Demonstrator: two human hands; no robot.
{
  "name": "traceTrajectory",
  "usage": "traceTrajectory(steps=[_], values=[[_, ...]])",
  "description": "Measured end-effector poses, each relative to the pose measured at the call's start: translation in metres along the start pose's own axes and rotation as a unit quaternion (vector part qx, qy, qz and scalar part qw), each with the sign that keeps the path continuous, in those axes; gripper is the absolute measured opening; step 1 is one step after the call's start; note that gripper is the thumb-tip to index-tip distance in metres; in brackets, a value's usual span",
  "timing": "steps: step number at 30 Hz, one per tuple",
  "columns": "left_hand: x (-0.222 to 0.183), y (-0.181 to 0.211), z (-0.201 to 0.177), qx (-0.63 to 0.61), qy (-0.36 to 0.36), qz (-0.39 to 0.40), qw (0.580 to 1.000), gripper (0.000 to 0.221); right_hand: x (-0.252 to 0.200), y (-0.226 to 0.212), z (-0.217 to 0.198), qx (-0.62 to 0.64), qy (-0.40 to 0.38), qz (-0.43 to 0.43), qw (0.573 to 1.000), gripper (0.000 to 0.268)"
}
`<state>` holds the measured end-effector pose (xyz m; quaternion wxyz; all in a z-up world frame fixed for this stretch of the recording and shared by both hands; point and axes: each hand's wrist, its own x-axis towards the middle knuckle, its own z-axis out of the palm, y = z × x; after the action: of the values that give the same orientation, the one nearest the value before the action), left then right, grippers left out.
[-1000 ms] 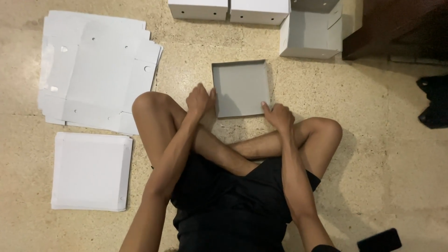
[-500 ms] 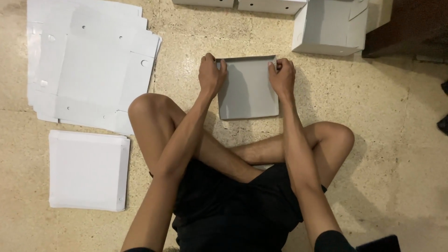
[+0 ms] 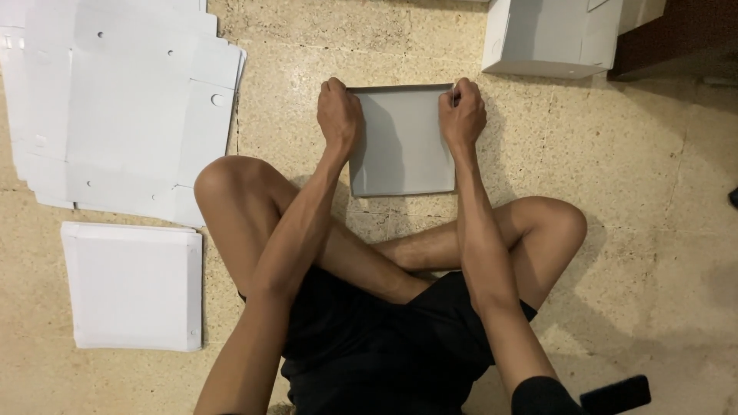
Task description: Assembling small cardboard boxes by folding flat sheets and tucking in the flaps.
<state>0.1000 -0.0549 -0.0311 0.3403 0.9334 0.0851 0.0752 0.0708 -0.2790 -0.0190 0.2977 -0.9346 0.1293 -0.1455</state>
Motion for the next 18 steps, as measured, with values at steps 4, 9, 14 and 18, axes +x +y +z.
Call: traceTrajectory(steps=[4, 9, 14, 18], values=[[-0.004, 0.004, -0.01, -0.012, -0.004, 0.001, 1.0, 0.004, 0.002, 0.006, 0.003, 0.006, -0.008, 0.013, 1.0, 0.012], [-0.012, 0.019, -0.033, -0.112, -0.006, 0.007, 0.994, 0.005, -0.007, 0.015, -0.003, 0.042, -0.009, 0.032, 0.999, 0.012], [-0.02, 0.015, -0.037, -0.231, -0.011, 0.072, 0.97, 0.014, -0.024, 0.012, -0.047, 0.115, -0.113, 0.073, 0.984, 0.027], [-0.042, 0.023, -0.068, -0.166, 0.0, 0.069, 0.984, 0.024, -0.046, 0.023, -0.06, 0.114, -0.17, 0.062, 0.977, 0.028]])
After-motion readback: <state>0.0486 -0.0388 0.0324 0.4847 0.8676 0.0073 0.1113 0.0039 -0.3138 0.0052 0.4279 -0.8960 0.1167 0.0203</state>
